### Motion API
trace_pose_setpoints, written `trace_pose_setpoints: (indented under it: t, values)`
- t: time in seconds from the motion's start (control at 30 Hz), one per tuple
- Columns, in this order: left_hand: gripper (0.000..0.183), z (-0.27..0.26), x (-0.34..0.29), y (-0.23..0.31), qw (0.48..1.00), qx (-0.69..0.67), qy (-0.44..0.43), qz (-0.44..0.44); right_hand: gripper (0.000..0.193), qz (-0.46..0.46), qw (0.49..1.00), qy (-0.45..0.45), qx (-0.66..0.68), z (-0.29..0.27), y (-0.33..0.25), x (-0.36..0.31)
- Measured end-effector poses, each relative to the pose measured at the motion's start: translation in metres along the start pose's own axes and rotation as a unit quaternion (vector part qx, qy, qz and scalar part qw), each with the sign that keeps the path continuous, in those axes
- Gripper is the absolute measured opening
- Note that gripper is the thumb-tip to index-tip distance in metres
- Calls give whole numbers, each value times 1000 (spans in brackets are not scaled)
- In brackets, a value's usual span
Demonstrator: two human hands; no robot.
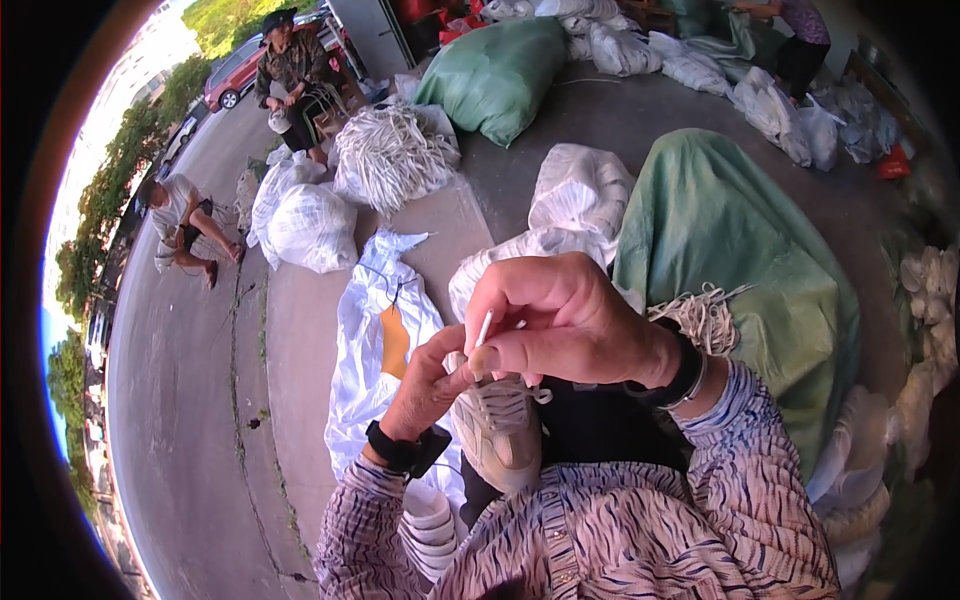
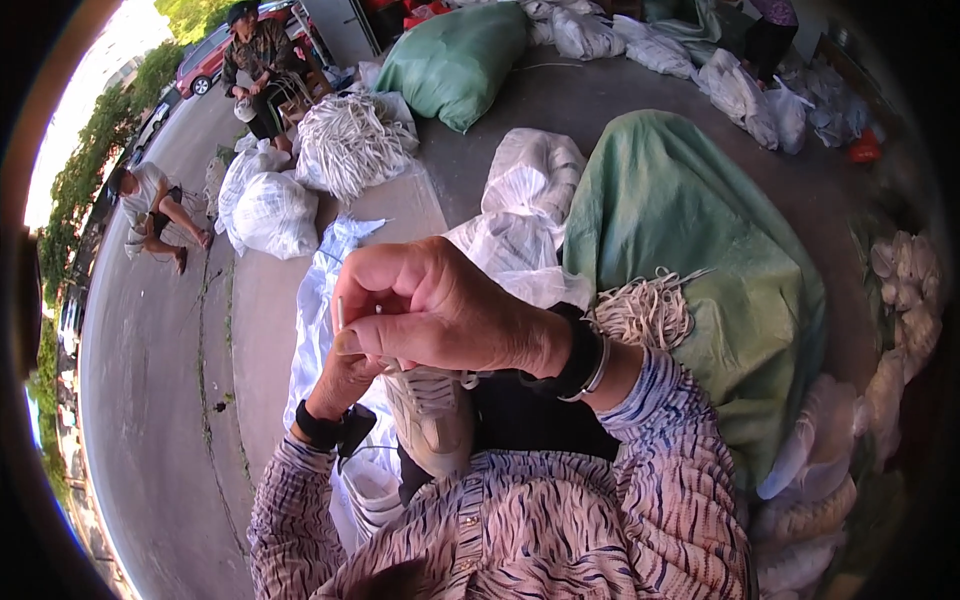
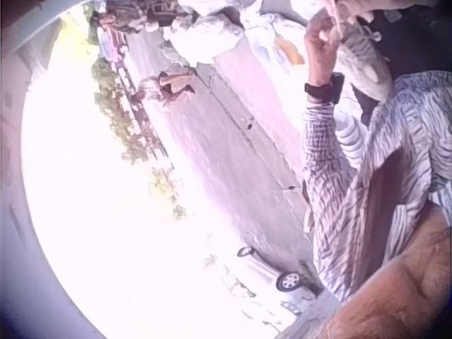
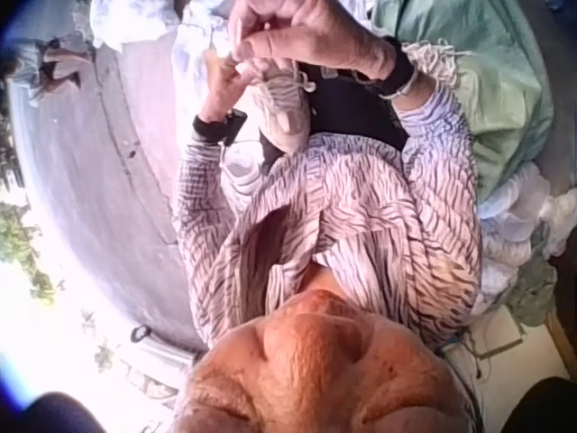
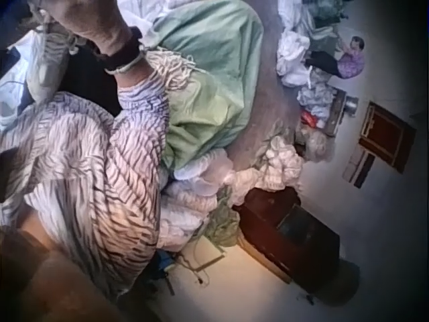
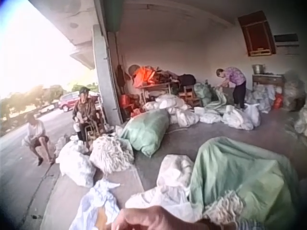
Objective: Lacing a sneaker and then inspecting shoe components in a manufacturing setting.
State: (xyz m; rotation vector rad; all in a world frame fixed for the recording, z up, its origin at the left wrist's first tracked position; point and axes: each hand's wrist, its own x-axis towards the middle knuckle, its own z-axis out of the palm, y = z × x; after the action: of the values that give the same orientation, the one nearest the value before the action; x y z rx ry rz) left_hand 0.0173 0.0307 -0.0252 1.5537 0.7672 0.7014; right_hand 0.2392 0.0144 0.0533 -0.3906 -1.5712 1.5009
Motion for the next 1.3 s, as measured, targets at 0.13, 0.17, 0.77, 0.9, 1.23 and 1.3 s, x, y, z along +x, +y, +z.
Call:
trace_pose_setpoints:
  t: [0.13,0.17,0.77,0.9,1.23,1.3]
  values:
    - [31,9,-1,17,1000,-14,-24,0,4,-10,998,33,48,-1,13,5]
    - [28,11,0,17,997,-7,72,9,2,-49,994,92,41,-10,21,2]
    - [19,19,-37,-40,933,292,209,-26,9,224,919,276,-169,-72,131,-62]
    - [11,26,-52,-44,974,100,179,-92,7,201,925,252,-200,-42,128,-51]
    - [11,1,-59,-24,948,-223,218,-60,10,183,878,152,-415,-20,131,-65]
    - [17,-7,-55,-19,947,-264,184,-13,10,162,875,143,-433,-18,134,-65]
